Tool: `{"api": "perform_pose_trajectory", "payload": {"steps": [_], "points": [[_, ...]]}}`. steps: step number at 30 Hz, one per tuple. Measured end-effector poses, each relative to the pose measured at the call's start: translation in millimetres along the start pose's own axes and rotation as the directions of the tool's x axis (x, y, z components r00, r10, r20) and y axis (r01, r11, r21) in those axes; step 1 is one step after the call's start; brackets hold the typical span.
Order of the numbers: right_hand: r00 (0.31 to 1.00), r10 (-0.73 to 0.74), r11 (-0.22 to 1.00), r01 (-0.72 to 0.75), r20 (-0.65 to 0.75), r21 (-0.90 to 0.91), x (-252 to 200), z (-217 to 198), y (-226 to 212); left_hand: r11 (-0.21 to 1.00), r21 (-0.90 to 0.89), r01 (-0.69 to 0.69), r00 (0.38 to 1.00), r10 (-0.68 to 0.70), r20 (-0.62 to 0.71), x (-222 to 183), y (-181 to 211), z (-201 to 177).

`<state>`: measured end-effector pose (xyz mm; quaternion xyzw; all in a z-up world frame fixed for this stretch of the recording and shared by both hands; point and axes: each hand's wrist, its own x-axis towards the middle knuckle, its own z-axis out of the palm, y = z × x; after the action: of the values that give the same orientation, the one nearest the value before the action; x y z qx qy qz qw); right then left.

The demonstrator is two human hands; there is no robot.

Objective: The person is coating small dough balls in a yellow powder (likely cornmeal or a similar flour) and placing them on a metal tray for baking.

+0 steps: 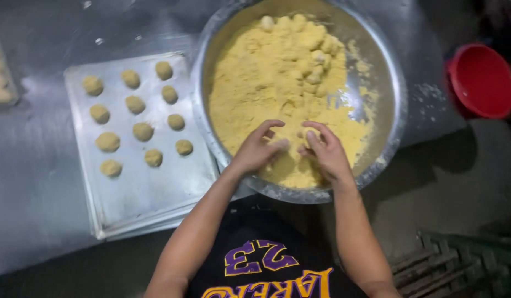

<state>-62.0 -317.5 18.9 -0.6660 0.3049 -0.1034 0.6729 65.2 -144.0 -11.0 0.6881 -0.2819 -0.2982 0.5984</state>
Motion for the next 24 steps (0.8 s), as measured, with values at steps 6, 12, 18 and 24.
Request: {"api": "perform_pose_trajectory", "payload": {"steps": [6,12,18,24], "points": [[0.982,-0.043,0.978,0.004,0.184,0.21,-13,18,0,0.797,-0.571,0.197,0.98,-0.151,0.128,0,5,-12],[0.964,-0.253,0.967,0.255,0.08,-0.02,-15,-4,-6,0.907,-0.39,0.159,0.987,-0.138,0.083,13,12,12],[0.966,-0.248,0.957,0.233,-0.069,-0.172,15,-30,8,0.989,0.074,-0.131,0.941,0.148,-0.305,5,-7,7],[0.983,-0.173,0.983,0.169,-0.056,-0.075,-22,37,-4,0.981,0.086,-0.176,0.894,0.196,-0.403,-107,18,-64]]}}
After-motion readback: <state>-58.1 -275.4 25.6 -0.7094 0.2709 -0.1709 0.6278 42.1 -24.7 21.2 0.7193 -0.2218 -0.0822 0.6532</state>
